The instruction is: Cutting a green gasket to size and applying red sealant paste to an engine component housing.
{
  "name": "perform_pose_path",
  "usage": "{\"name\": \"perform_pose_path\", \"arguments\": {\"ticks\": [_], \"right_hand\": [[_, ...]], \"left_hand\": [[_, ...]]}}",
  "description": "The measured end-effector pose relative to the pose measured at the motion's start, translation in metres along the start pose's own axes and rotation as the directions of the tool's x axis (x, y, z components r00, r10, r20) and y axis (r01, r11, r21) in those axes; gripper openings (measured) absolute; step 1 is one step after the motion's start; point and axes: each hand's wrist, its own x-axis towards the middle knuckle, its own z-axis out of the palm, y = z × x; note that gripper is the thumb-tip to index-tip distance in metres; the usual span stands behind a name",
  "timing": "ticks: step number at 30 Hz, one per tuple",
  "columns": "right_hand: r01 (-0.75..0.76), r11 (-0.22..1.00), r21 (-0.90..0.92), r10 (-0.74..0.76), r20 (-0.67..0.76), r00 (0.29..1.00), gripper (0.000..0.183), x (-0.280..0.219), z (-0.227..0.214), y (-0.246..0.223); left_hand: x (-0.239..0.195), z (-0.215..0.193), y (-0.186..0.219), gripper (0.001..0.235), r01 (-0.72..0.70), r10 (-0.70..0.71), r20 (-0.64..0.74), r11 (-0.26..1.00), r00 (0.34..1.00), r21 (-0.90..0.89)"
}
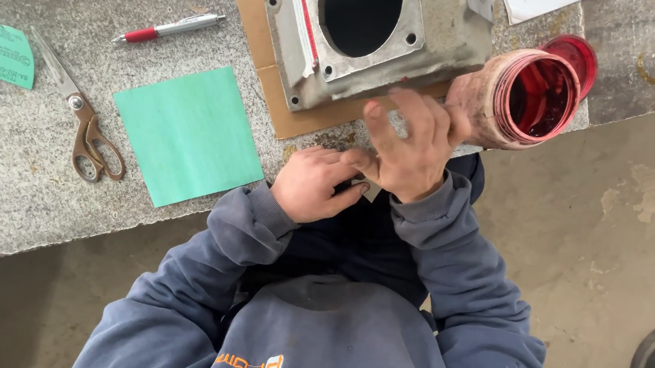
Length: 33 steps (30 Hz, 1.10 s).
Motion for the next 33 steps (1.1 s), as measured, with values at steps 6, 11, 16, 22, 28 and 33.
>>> {"name": "perform_pose_path", "arguments": {"ticks": [6, 11, 16, 22, 28, 33], "right_hand": [[-0.016, 0.999, -0.029, 0.016, -0.023, 1.0, 0.067, 0.001, 0.001, 0.003], [-0.024, 1.0, -0.019, 0.023, -0.051, 0.998, 0.069, 0.001, 0.003, 0.004], [-0.022, 0.999, 0.03, 0.025, -0.126, 0.992, 0.072, 0.001, 0.002, 0.012], [0.025, 1.0, 0.013, -0.022, -0.181, 0.983, 0.071, 0.003, 0.001, 0.014], [-0.009, 0.998, 0.068, 0.019, -0.143, 0.989, 0.07, 0.009, 0.006, 0.01], [0.029, 0.998, 0.051, -0.021, -0.156, 0.988, 0.068, 0.005, 0.006, 0.01]], "left_hand": [[0.002, -0.003, 0.002, 0.017, -0.024, 0.024, -0.01, 1.0, 1.0, -0.011], [0.002, -0.003, 0.003, 0.02, -0.041, 0.04, -0.02, 0.999, 0.999, -0.036], [0.002, -0.003, 0.003, 0.021, -0.003, 0.003, 0.016, 1.0, 1.0, 0.005], [0.002, -0.004, 0.004, 0.023, 0.001, -0.001, 0.012, 1.0, 1.0, -0.011], [0.003, -0.004, 0.005, 0.025, -0.001, 0.001, 0.014, 1.0, 1.0, 0.0], [0.003, -0.003, 0.003, 0.023, -0.001, 0.002, 0.006, 1.0, 1.0, -0.013]]}}
